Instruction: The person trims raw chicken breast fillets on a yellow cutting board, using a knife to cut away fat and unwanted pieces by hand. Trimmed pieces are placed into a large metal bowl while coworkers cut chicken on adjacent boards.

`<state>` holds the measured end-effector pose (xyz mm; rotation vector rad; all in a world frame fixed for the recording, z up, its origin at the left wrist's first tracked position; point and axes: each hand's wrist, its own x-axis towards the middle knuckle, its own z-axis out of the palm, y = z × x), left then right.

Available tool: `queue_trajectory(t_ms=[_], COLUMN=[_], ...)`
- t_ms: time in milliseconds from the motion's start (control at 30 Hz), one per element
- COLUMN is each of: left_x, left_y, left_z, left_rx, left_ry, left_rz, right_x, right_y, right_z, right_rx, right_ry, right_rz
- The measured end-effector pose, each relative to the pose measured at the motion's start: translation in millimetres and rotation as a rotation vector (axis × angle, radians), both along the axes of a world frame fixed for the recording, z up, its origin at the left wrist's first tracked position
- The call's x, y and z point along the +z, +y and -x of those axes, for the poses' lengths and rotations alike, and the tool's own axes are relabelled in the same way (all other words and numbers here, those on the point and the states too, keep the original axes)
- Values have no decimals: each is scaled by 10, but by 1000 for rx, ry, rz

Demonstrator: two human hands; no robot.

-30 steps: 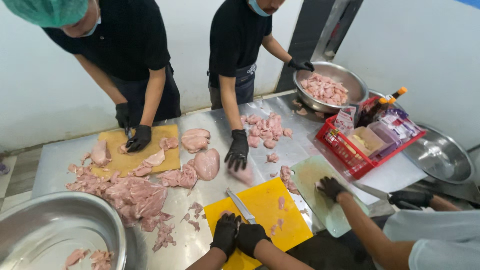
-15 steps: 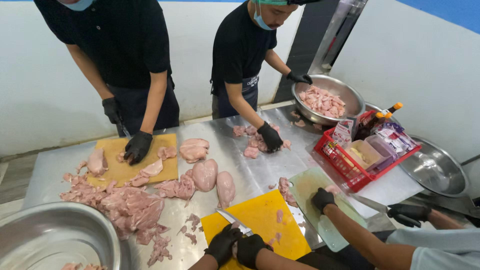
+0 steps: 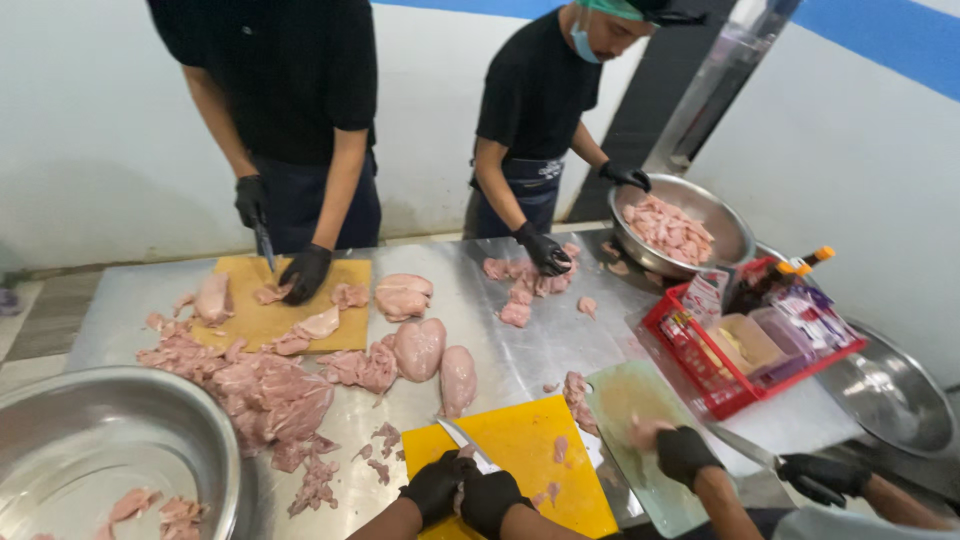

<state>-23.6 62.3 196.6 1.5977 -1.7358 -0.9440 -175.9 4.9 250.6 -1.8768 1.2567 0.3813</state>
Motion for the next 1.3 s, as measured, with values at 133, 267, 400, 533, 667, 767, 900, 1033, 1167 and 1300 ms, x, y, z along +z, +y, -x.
queue_trajectory(t_ms=[133, 267, 400, 533, 667, 767, 900, 1033, 1167, 1300], left_x=[-130, -147, -73, 14, 163, 380, 784, 1145, 1349, 1352], left_y=[52, 94, 185, 335, 309, 248, 171, 77, 52, -30], left_z=[-27, -37, 51, 217, 316, 276, 102, -18, -60, -307], left_rx=[-140, -148, 29, 210, 407, 396, 126, -9, -74, 109], left_ry=[-232, -196, -112, -362, -246, -194, -211, -69, 278, 653], left_rz=[331, 370, 276, 618, 362, 517, 695, 598, 547, 381], right_x=[97, -90, -422, -561, -379, -16, 379, 524, 872, 1578], right_y=[-119, -276, -275, -197, -203, -231, -313, -459, -581, -958], right_z=[66, 221, 302, 184, 49, 83, 268, 400, 704, 1056], right_rx=[517, 640, 551, 167, 402, 380, 149, 701, -307, -781], right_ry=[34, -93, -140, -400, -327, -347, -671, -1298, -833, -1239], right_rz=[248, 204, 199, -26, 261, 362, 10, 412, -581, -712])
